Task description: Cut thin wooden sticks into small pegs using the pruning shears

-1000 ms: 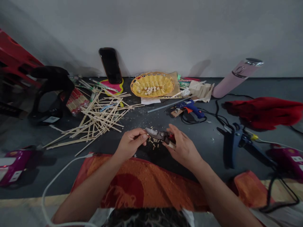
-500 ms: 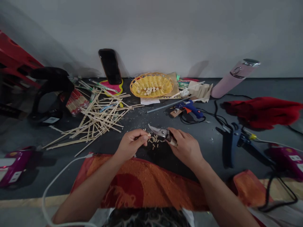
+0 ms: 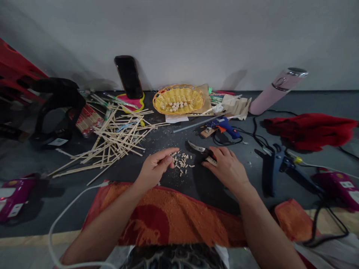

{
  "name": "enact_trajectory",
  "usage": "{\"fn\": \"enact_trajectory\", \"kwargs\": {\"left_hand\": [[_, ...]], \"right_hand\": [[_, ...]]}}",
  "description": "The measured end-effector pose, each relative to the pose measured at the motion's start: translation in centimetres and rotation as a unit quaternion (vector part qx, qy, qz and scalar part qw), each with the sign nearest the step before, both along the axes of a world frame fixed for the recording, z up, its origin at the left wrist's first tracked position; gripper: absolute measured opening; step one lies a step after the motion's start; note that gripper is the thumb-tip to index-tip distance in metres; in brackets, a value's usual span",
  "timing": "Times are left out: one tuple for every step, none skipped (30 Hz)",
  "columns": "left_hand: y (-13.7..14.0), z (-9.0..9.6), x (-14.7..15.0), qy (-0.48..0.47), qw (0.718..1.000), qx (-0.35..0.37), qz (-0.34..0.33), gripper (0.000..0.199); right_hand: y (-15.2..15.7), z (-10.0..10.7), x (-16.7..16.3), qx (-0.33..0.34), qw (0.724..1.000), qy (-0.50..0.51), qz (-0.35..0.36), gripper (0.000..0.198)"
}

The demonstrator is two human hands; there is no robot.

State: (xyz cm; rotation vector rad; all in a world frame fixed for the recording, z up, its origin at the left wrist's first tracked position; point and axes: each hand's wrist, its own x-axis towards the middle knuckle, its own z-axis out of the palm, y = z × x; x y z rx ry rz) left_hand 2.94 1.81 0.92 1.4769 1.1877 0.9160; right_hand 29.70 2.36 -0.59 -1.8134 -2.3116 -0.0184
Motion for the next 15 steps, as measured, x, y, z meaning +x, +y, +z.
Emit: {"fn": "enact_trajectory", "kwargs": {"left_hand": [[0.0,0.0,0.0,0.001,1.0,-0.002,-0.003,0.035],[0.0,0.0,0.0,0.001,1.0,-0.004,-0.005,0.036],[-0.1,-0.1,0.1,0.0,1.0,-0.005,-0.007,0.036],[-0.1,-0.1,0.1,-0.001,1.0,-0.005,-0.009,0.036],[-0.1,-0.2,0.1,-0.001,1.0,-0.007,-0.01,0.036],[-0.1,-0.3,0.2,0.0,1.0,-0.008,-0.011,0.036],[-0.1,-0.4,0.2,0.003,1.0,-0.007,-0.009,0.035],[-0.1,-0.4,0.2,0.006,1.0,-0.006,-0.006,0.034],[-0.1,-0.5,0.2,0.009,1.0,-0.003,-0.004,0.034],[-0.1,-0.5,0.2,0.013,1.0,-0.001,-0.002,0.033],[-0.1,-0.6,0.2,0.016,1.0,0.001,0.0,0.033],[0.0,-0.6,0.2,0.02,1.0,0.002,0.0,0.032],[0.0,-0.6,0.2,0.022,1.0,0.001,-0.001,0.032],[0.0,-0.6,0.2,0.024,1.0,-0.001,-0.002,0.032],[0.1,-0.6,0.2,0.025,1.0,-0.003,-0.002,0.032]], "right_hand": [[0.0,0.1,-0.1,0.001,1.0,0.001,0.0,0.051],[0.0,0.3,-0.2,0.005,1.0,0.003,-0.002,0.048],[-0.1,0.5,-0.4,0.012,1.0,0.008,-0.003,0.044],[-0.2,0.7,-0.7,0.022,1.0,0.015,-0.002,0.039],[-0.3,0.8,-1.1,0.031,0.999,0.028,0.008,0.033],[-0.4,0.9,-1.5,0.038,0.998,0.047,0.028,0.028],[-0.6,0.9,-2.0,0.039,0.995,0.068,0.059,0.025],[-0.7,0.8,-2.6,0.037,0.99,0.09,0.099,0.025],[-0.9,0.7,-3.2,0.032,0.983,0.108,0.144,0.025],[-1.1,0.4,-3.7,0.024,0.976,0.118,0.183,0.026],[-1.3,0.2,-4.3,0.017,0.97,0.122,0.212,0.027],[-1.4,-0.1,-4.8,0.008,0.966,0.116,0.231,0.027],[-1.5,-0.4,-5.2,-0.002,0.965,0.107,0.24,0.027],[-1.7,-0.5,-5.5,-0.008,0.965,0.098,0.244,0.027],[-1.7,-0.7,-5.7,-0.013,0.965,0.091,0.246,0.027]]}}
